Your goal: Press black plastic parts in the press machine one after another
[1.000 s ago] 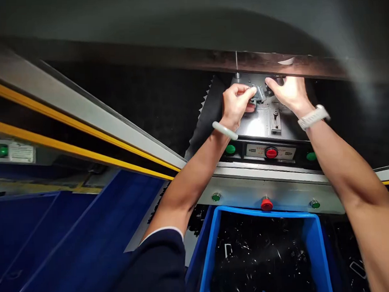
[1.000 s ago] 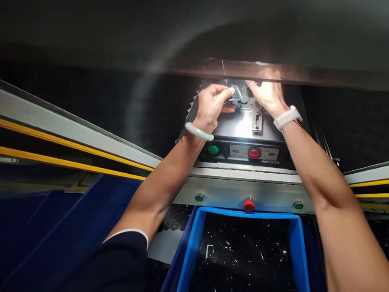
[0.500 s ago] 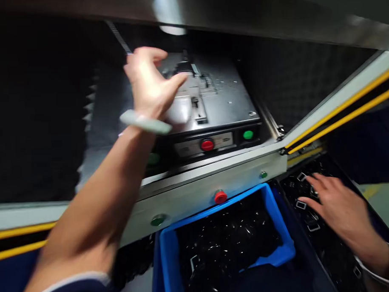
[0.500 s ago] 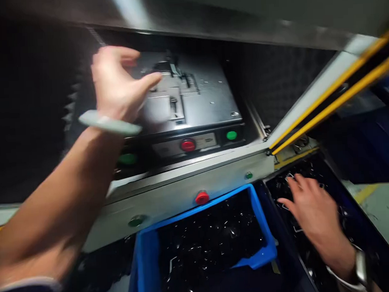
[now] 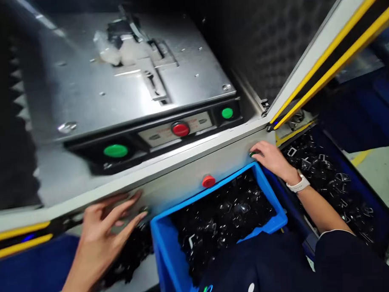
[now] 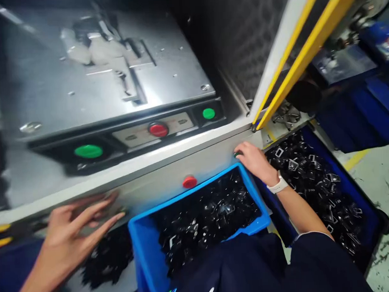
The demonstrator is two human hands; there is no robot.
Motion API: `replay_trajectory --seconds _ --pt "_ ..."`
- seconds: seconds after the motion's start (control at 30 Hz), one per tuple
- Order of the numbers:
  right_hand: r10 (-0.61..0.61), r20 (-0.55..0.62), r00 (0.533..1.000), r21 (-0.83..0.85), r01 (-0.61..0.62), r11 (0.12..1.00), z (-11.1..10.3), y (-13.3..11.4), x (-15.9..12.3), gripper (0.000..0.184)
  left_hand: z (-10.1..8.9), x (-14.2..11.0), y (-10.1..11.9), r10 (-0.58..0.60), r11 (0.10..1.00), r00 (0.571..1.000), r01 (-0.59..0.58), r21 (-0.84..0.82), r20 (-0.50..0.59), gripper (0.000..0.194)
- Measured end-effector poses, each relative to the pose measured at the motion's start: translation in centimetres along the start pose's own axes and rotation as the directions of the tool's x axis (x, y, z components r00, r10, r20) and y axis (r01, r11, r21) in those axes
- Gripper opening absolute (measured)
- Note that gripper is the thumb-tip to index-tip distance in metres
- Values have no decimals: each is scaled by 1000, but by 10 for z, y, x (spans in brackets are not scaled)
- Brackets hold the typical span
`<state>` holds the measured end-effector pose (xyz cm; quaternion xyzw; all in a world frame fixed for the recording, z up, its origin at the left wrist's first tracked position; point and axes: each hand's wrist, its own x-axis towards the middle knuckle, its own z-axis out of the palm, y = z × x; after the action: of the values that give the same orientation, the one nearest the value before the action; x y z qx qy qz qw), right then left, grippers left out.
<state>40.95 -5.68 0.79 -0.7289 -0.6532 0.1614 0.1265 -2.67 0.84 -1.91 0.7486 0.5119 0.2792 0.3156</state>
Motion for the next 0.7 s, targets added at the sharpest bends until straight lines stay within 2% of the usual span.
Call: replay_trajectory --seconds 0.07,0.17,0.27,0.33,0.37,0.43,0.5,0.53,0.6,0.7 --pt "-2 -30 1000 19 2 1000 5 7 4 8 -5 -4 -12 -10 984 997 23 174 -72 39" --pt "-1 -96 995 21 3 1000 14 9 4 12 -1 -13 -11 -35 938 994 69 341 -106 36" --pt "-33 -167 985 -1 34 999 21 -4 -14 22 19 -25 10 -47 922 971 132 365 -232 39" --pt "-117 -125 985 -21 115 993 31 -19 -34 25 39 -37 34 -46 929 968 132 345 -247 29" --pt "-180 -56 982 -51 177 983 38 -27 -45 25 49 -43 46 -44 933 982 106 345 -183 23" --pt "-270 136 953 -176 291 940 55 -40 -65 22 68 -57 71 -58 925 997 31 378 59 16" --pt "-269 273 924 -311 349 884 74 -47 -78 19 81 -70 91 -100 897 946 -48 439 310 14" --pt "-253 295 921 -352 351 868 82 -48 -82 18 85 -75 98 -122 882 909 -85 464 398 16" --pt "-254 303 919 -378 360 853 92 -48 -84 18 88 -84 105 -149 857 861 -133 498 486 25" --pt "-293 303 907 -387 398 832 94 -45 -82 18 87 -92 105 -171 828 858 -140 542 484 33"
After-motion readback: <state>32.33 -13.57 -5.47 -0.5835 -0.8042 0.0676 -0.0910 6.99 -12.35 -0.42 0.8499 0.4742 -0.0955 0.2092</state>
